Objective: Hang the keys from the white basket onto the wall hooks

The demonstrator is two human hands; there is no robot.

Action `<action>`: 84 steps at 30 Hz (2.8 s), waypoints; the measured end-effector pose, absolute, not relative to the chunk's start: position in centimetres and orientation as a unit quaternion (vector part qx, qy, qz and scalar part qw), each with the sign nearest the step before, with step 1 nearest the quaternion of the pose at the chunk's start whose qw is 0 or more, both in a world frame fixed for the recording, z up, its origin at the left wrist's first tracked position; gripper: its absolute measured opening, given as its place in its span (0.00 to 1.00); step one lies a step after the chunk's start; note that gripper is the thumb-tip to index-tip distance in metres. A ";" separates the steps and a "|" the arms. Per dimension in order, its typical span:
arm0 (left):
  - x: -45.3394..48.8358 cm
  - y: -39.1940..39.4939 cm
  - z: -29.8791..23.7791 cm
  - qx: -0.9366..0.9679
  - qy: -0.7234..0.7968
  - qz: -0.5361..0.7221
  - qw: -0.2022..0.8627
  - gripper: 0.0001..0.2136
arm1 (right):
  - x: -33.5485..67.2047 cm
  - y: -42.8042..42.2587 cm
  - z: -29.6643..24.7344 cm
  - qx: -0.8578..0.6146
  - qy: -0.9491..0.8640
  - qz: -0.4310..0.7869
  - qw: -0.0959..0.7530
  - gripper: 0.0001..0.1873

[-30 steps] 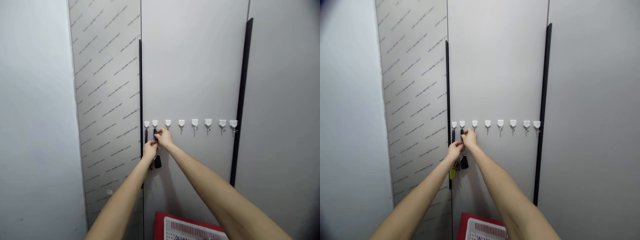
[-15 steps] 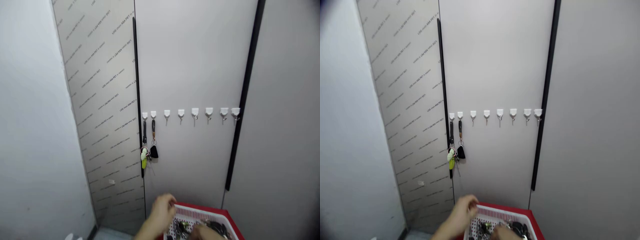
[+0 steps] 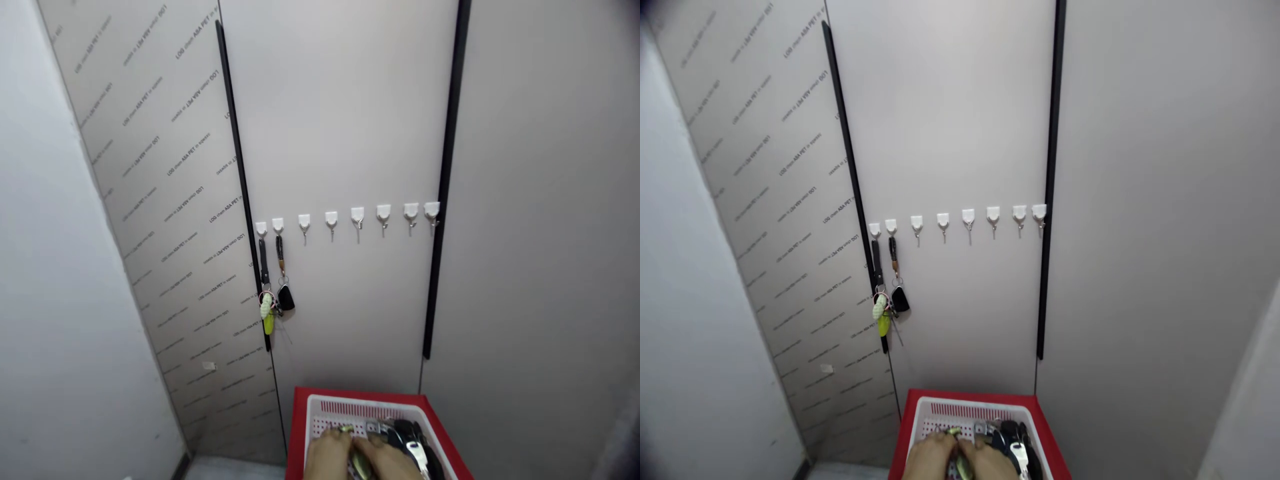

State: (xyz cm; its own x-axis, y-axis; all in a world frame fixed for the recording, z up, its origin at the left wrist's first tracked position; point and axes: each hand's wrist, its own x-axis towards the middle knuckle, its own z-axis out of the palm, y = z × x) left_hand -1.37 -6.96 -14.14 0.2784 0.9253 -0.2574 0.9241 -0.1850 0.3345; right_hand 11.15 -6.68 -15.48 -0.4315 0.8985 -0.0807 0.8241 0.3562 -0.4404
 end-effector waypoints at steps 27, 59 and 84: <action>-3.6 -5.3 -10.9 0.521 0.445 0.426 0.592 0.12 | 9.9 -5.5 -10.0 -0.421 -0.529 0.631 0.381 0.16; -4.6 0.3 6.0 0.710 0.470 0.497 0.168 0.02 | 6.9 0.5 2.8 -0.374 -0.665 0.387 0.518 0.09; -4.3 -2.5 -9.4 0.711 0.532 0.379 0.259 0.08 | 13.4 -0.4 -6.1 -0.486 -0.778 0.301 0.260 0.09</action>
State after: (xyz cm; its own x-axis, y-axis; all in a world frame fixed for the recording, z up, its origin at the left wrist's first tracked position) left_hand -4.31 -2.47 -9.44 0.1459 0.9533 0.2644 0.5606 -0.2999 0.7718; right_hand 13.39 -0.40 -6.06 -0.3919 0.9132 0.1119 0.6006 0.3461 -0.7208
